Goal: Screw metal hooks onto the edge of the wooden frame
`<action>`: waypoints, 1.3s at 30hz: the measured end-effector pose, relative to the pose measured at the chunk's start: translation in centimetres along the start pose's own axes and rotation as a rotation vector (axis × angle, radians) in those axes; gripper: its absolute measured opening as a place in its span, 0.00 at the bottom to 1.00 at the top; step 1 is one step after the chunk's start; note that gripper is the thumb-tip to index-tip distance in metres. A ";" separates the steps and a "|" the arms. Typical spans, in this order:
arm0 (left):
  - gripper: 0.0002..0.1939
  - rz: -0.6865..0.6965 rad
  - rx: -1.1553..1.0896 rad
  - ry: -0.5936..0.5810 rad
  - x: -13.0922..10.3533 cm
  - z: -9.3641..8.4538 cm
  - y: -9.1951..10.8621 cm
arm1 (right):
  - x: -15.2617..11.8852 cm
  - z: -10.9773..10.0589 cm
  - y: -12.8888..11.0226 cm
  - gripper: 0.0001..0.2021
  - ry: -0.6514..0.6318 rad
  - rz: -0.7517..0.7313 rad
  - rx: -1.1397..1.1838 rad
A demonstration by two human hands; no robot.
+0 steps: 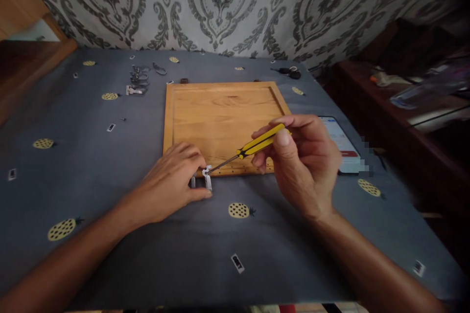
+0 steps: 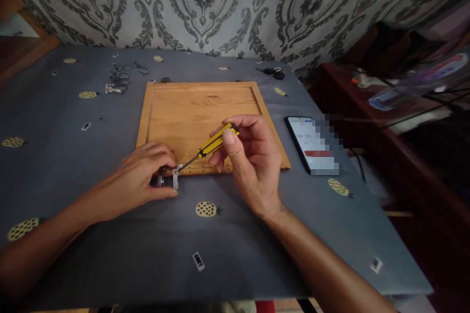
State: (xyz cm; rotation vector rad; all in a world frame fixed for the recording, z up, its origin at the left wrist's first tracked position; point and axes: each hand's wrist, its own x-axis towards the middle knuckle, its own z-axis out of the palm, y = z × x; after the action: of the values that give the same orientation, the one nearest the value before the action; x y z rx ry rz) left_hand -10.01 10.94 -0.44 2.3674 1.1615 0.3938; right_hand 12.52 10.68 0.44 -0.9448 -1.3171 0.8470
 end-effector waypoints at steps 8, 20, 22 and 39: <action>0.15 -0.021 0.019 -0.038 0.2 -0.3 0.2 | -0.5 0.8 -2.1 0.07 -0.161 -0.094 -0.094; 0.14 0.015 -0.012 -0.010 -0.1 -0.2 0.0 | 1.8 3.8 -3.5 0.10 -0.359 -0.046 -0.145; 0.15 0.020 -0.018 -0.001 -0.1 -0.2 0.0 | 2.1 4.1 -3.6 0.09 -0.386 -0.047 -0.124; 0.12 0.022 -0.029 0.018 -0.1 0.1 -0.4 | 2.3 4.3 -3.9 0.09 -0.380 0.000 -0.027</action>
State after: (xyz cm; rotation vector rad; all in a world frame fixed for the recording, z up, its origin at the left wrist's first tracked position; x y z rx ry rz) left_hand -10.29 11.00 -0.72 2.3578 1.1311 0.4374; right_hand 8.32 11.63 5.01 -0.8288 -1.6553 1.0459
